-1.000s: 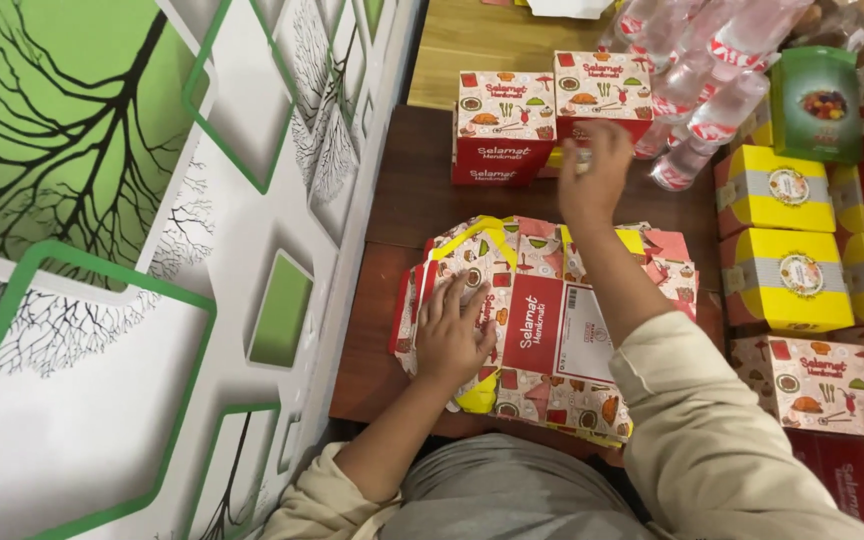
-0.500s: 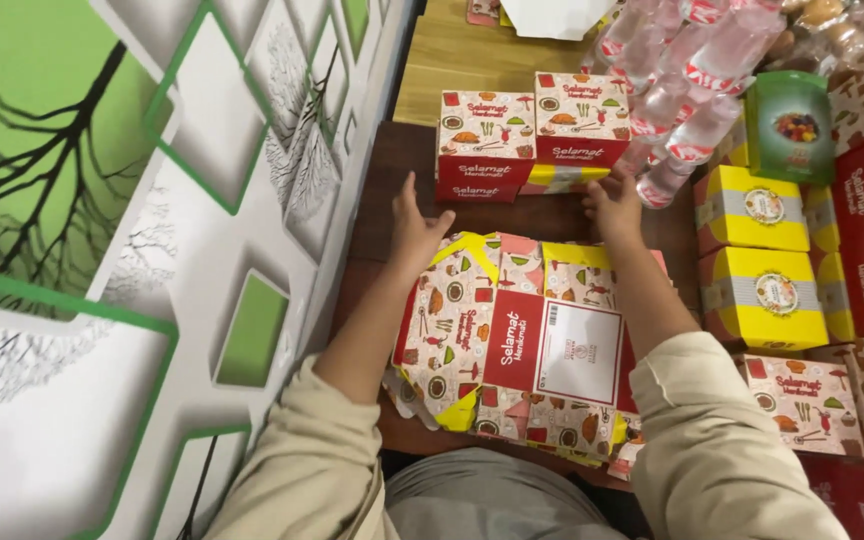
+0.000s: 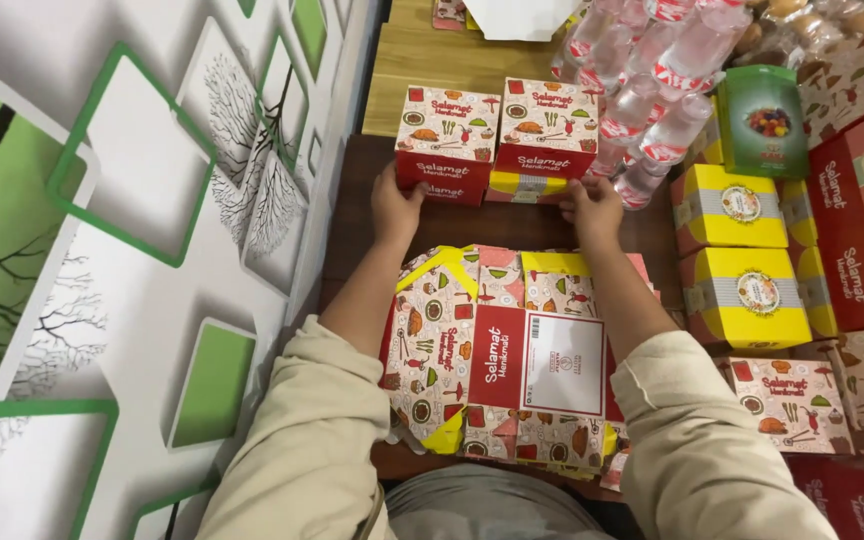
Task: Assembling flat cardboard templates into pastry boxes by folding and tucking flaps.
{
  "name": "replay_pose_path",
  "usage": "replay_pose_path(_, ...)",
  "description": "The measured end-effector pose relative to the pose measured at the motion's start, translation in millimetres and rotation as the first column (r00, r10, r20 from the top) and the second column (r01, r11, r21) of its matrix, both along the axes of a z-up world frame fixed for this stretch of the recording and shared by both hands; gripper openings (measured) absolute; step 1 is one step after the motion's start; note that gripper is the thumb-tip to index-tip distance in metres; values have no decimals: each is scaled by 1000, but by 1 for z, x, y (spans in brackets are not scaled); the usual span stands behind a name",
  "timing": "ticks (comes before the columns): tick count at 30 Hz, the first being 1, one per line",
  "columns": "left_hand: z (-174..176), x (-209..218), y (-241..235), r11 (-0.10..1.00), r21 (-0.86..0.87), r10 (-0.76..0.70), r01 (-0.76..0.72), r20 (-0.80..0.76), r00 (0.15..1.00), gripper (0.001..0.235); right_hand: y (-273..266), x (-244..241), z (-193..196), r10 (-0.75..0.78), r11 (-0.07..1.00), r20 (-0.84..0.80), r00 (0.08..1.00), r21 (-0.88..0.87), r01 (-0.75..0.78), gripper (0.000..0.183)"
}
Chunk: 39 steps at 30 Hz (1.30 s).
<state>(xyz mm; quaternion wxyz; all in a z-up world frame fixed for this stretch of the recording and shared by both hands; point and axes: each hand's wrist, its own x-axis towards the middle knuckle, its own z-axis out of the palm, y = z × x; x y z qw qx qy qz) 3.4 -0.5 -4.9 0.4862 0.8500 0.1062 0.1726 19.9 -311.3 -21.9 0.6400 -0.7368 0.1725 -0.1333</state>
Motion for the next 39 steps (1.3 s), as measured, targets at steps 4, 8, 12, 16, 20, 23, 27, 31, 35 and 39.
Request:
replay_pose_path(4, -3, 13, 5, 1000, 1, 19, -19, -52, 998, 53, 2, -1, 10, -13, 1000, 1, 1000, 2, 13, 17)
replay_pose_path(8, -7, 11, 7, 999, 34, -16, 18, -69, 998, 50, 1, 1, 4, -16, 1000, -3, 1000, 0, 16, 13)
replay_pose_path(12, -7, 10, -2, 995, 13, -98, 99, -86, 991, 58, -1, -2, 7, -79, 997, 14, 997, 13, 79, 14)
replay_pose_path(16, 14, -5, -8, 977, -23, -211, 210, -118, 970, 71, -5, -12, 13, -127, 992, 14, 992, 9, 127, 18)
replay_pose_path(20, 28, -35, -6, 979, -2, -202, 204, -147, 968, 90, -8, -56, 51, -78, 991, 23, 997, -110, 80, 28)
replay_pose_path(23, 40, -82, 7, 975, 67, -200, 210, -130, 971, 89, -19, -115, 86, 1, 944, 46, 999, -330, 14, 31)
replay_pose_path(27, 61, -173, 21, 961, 95, -232, 260, -236, 944, 84, -25, -214, 102, 33, 899, -84, 996, -433, -66, 38)
replay_pose_path(31, 74, -223, 13, 945, 168, -221, 281, -302, 927, 76, -37, -274, 67, 21, 726, -82, 996, -683, -72, 48)
replay_pose_path(35, 88, -252, 5, 883, 178, -292, 434, -514, 806, 120, -26, -309, 70, -92, 613, -238, 967, -779, -133, 97)
replay_pose_path(39, 89, -265, -1, 873, 229, -263, 431, -521, 812, 131, -60, -307, 33, -137, 522, -187, 973, -848, -90, 85)
